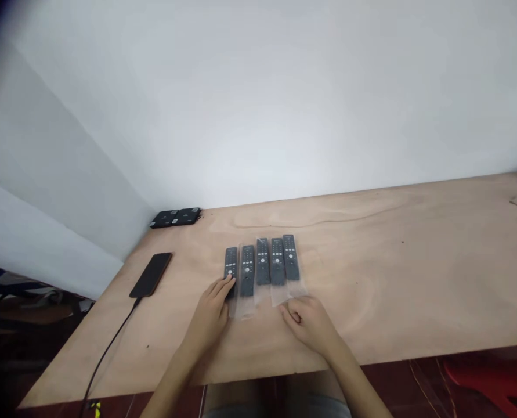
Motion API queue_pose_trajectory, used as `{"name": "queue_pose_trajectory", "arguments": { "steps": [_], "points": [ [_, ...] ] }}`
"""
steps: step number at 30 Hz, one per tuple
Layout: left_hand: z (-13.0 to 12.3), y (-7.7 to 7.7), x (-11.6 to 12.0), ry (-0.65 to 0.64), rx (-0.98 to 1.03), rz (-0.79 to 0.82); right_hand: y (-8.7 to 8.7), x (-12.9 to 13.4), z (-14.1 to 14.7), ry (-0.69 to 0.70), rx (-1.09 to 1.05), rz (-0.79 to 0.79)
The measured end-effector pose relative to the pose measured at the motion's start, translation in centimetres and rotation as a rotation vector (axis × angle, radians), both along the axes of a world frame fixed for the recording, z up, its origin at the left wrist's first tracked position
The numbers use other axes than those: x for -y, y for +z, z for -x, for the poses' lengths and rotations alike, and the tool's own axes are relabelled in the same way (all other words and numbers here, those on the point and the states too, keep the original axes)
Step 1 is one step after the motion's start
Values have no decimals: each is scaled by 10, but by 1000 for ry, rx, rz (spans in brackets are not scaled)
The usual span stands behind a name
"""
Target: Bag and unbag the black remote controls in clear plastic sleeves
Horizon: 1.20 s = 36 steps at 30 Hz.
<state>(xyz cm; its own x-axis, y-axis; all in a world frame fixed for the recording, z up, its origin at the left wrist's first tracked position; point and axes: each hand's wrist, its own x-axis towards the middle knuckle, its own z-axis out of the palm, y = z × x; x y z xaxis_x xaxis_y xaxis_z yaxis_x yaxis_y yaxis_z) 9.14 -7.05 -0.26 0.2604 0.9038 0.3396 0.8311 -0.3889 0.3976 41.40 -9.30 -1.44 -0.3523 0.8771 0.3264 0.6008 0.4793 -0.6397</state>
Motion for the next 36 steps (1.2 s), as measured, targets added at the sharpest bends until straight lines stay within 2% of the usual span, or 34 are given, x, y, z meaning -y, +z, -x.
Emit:
{"name": "queue_pose_trajectory", "arguments": {
  "steps": [5, 9, 12, 18, 21, 26, 30, 33, 36],
  "points": [
    [-3, 7, 53, 7, -167, -86, 3, 0, -1, -16, -28, 6],
    [-23, 15, 94, 25, -152, -81, 6, 7, -6, -26, -58, 5],
    [-43, 16, 110, 44, -113, -62, 9, 19, -13, -90, -101, 31],
    [-84, 19, 111, 73, -73, -79, 17, 42, -29, -181, -206, 121],
    [-92, 24, 107, 84, -42, -35, 19, 45, -34, -196, -201, 121],
    [-72, 24, 95, 24, -44, 25, 15, 52, -24, -161, -141, 181],
    [-54, 19, 87, -23, -75, 44, 19, 51, -13, -152, -242, 271],
    [-53, 18, 88, -28, -55, 68, 24, 49, -9, -155, -378, 373],
    [-57, 19, 90, -8, -21, 83, 25, 50, -9, -205, -418, 414]
  ]
}}
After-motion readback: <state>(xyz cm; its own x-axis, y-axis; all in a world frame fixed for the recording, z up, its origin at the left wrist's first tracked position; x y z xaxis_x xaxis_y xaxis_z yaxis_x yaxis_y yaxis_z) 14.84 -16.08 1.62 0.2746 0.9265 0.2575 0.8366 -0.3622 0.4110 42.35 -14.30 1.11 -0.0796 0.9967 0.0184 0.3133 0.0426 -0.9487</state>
